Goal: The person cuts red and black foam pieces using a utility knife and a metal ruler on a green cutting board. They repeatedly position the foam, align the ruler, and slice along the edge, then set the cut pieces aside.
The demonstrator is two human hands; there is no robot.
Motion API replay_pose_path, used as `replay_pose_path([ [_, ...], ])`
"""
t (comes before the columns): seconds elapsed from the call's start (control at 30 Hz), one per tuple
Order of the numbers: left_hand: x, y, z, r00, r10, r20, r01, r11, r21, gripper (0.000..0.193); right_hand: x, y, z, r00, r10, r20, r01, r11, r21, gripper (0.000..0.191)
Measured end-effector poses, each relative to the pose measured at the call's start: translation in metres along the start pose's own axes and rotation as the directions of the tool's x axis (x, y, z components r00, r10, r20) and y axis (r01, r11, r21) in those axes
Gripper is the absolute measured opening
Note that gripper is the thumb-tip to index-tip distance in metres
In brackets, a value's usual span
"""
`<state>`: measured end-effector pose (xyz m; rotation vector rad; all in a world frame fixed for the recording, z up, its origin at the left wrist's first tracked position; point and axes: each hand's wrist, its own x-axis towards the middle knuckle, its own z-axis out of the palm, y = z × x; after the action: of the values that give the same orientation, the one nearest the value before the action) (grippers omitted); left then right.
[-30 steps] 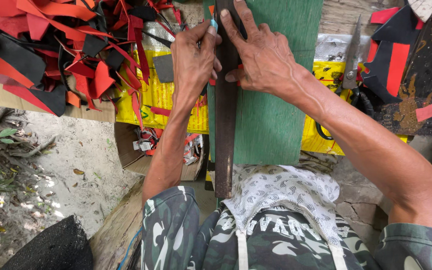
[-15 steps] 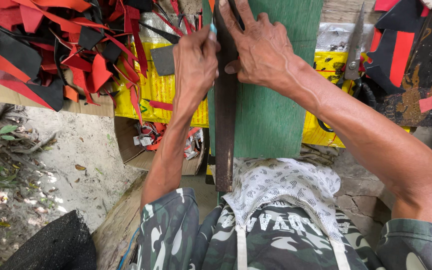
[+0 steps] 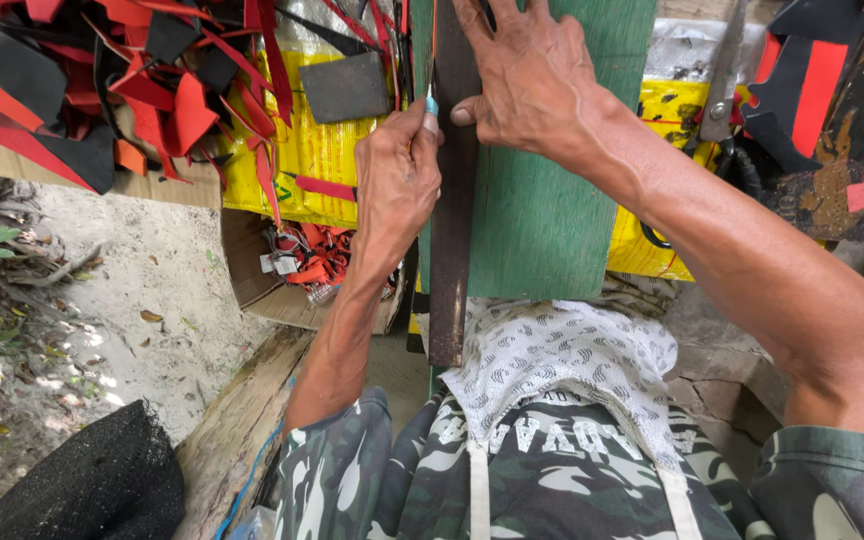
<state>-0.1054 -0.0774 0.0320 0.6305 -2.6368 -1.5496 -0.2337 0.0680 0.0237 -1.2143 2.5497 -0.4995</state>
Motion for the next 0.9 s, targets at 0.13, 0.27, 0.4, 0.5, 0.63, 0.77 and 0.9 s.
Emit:
replay_pose_path([
  [0.13,-0.016,-0.003,-0.001,0.998,0.069,0.004,-0.069,0.996,0.054,0.016,-0.001,0.002,0.001,1.0,-0.02,0.003,0.02,0.999,0.035,0.099],
  [0.27,-0.049,0.0,-0.004,0.997,0.073,-0.005,-0.073,0.996,0.049,0.02,-0.001,0.002,0.0,0.989,-0.087,-0.122,0.082,0.995,-0.047,0.102],
  [0.4,-0.06,-0.003,-0.004,0.999,-0.021,0.032,0.02,0.999,0.03,0.015,-0.003,0.004,-0.002,0.999,-0.02,0.039,0.02,1.0,0.014,0.085],
  [0.5,-0.061,0.001,-0.007,0.993,0.116,-0.019,-0.115,0.992,0.055,0.024,-0.001,0.006,-0.004,0.998,-0.052,-0.039,0.052,0.999,0.014,0.097],
  [0.63,-0.052,0.012,-0.023,0.983,-0.162,0.089,0.172,0.979,-0.109,0.03,0.004,0.007,-0.006,0.999,-0.03,0.037,0.029,0.999,0.03,0.116],
  [0.77,-0.002,0.013,-0.012,0.992,-0.125,0.004,0.12,0.935,-0.334,0.033,0.003,0.005,-0.003,0.999,0.006,0.04,-0.005,0.999,-0.036,0.125],
  [0.9,0.065,0.001,0.01,0.996,-0.093,0.001,0.088,0.936,-0.341,0.033,0.003,0.007,0.0,0.999,0.033,0.039,-0.033,0.999,-0.002,0.124],
])
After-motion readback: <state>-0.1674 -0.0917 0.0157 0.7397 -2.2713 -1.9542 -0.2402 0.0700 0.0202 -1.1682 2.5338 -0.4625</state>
